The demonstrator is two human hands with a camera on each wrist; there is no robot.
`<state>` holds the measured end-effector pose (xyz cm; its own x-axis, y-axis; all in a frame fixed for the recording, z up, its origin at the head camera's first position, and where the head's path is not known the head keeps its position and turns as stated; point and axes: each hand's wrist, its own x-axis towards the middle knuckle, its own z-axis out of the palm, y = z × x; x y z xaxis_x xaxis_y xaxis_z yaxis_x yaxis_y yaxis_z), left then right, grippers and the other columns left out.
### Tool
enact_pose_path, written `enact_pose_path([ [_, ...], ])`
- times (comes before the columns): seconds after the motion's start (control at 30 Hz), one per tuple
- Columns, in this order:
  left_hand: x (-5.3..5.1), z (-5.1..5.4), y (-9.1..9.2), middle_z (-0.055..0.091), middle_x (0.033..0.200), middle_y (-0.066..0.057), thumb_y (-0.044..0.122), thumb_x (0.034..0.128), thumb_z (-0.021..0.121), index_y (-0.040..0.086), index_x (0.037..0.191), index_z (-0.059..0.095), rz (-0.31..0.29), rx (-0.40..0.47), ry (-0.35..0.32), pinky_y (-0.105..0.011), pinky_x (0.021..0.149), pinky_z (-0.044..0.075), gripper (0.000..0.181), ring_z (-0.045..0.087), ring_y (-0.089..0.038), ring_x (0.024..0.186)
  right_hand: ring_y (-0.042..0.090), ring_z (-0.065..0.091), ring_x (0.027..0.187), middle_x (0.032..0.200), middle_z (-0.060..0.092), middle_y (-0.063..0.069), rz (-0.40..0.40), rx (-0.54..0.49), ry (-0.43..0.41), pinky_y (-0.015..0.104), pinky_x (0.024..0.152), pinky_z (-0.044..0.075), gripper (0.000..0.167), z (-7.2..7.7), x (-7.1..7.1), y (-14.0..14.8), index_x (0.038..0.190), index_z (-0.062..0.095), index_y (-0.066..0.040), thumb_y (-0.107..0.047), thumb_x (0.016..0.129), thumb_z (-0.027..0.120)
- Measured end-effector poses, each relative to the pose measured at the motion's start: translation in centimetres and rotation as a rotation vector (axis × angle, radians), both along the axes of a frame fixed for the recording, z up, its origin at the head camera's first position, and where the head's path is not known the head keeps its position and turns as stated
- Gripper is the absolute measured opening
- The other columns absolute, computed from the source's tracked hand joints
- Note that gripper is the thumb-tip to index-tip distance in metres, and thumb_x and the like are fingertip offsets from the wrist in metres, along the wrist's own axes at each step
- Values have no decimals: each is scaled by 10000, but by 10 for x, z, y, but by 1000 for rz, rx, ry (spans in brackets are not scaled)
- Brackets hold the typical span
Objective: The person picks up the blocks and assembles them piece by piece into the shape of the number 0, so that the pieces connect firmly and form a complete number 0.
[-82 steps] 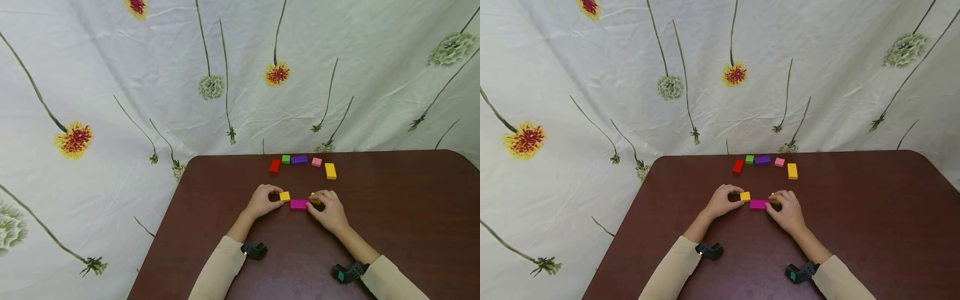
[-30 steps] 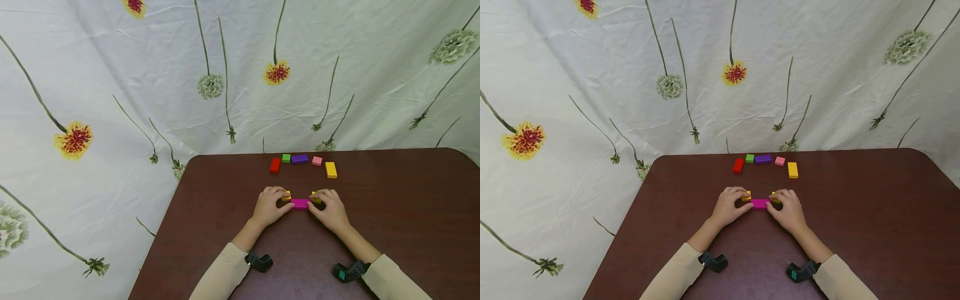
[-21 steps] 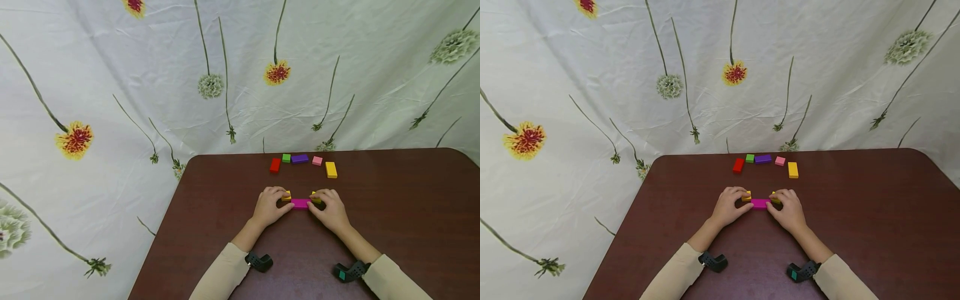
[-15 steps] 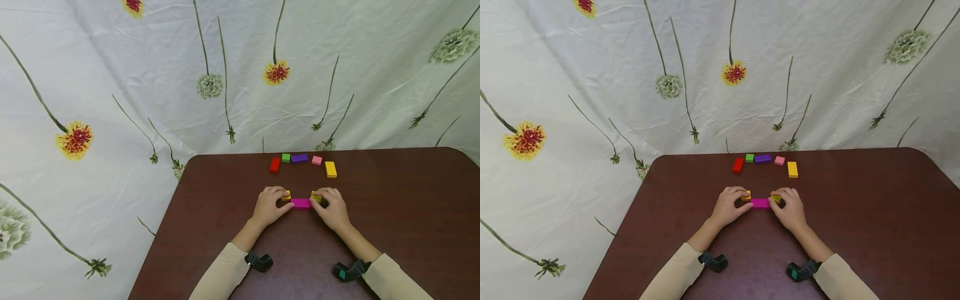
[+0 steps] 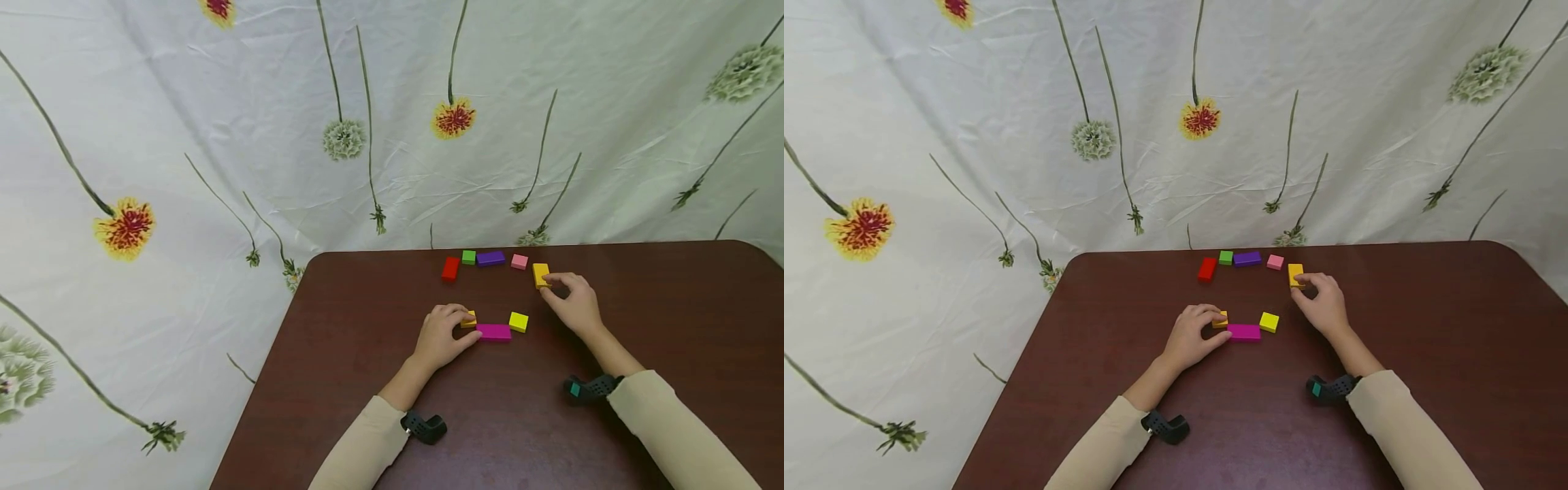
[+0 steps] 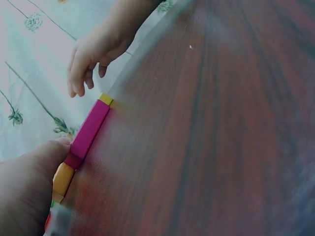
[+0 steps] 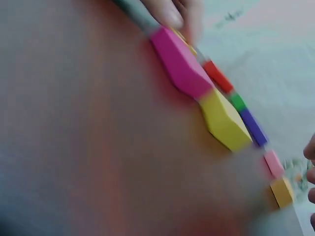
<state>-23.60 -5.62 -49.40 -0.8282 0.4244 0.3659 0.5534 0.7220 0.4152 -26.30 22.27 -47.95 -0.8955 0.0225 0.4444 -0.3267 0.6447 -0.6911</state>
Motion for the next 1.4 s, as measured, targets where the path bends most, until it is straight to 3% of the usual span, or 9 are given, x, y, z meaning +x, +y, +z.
enact_pose_path([
  [0.33, 0, -2, 0, 639, 1180, 11, 407, 895, 695, 168, 1096, 731, -7, -13, -6, -366, 896, 429, 314, 546, -204, 1103, 509, 330, 1251, 1403, 384, 333, 144, 101, -312, 687, 988, 283, 562, 12, -33, 25, 1374, 451, 79, -112, 883, 645],
  [0.47, 0, -2, 2, 640, 1178, 10, 413, 898, 690, 171, 1095, 731, -16, -23, 5, -360, 896, 428, 315, 548, -201, 1098, 532, 286, 1279, 1447, 313, 350, 187, 145, -369, 694, 997, 269, 644, 12, -42, 29, 1412, 401, 79, -136, 869, 674],
  [0.63, 1, -2, 3, 644, 1166, 11, 407, 899, 690, 170, 1090, 732, -23, -23, 14, -365, 898, 434, 307, 557, -202, 1082, 528, 304, 1265, 1442, 302, 358, 185, 175, -434, 688, 1005, 274, 690, 12, -47, 29, 1419, 384, 80, -165, 853, 694],
  [1.07, 1, -3, 1, 644, 1155, 26, 426, 900, 683, 178, 1087, 734, -12, -36, 30, -341, 893, 429, 315, 560, -187, 1073, 520, 380, 1195, 1382, 366, 377, 190, 218, -479, 663, 1004, 307, 664, 12, -51, 29, 1403, 399, 87, -167, 858, 680],
  [1.4, 0, -3, -1, 641, 1161, 24, 421, 896, 690, 177, 1085, 731, -10, -17, 31, -337, 869, 432, 311, 561, -188, 1060, 510, 422, 1149, 1319, 425, 380, 167, 220, -444, 652, 977, 338, 626, 13, -52, 27, 1354, 466, 88, -201, 855, 709],
])
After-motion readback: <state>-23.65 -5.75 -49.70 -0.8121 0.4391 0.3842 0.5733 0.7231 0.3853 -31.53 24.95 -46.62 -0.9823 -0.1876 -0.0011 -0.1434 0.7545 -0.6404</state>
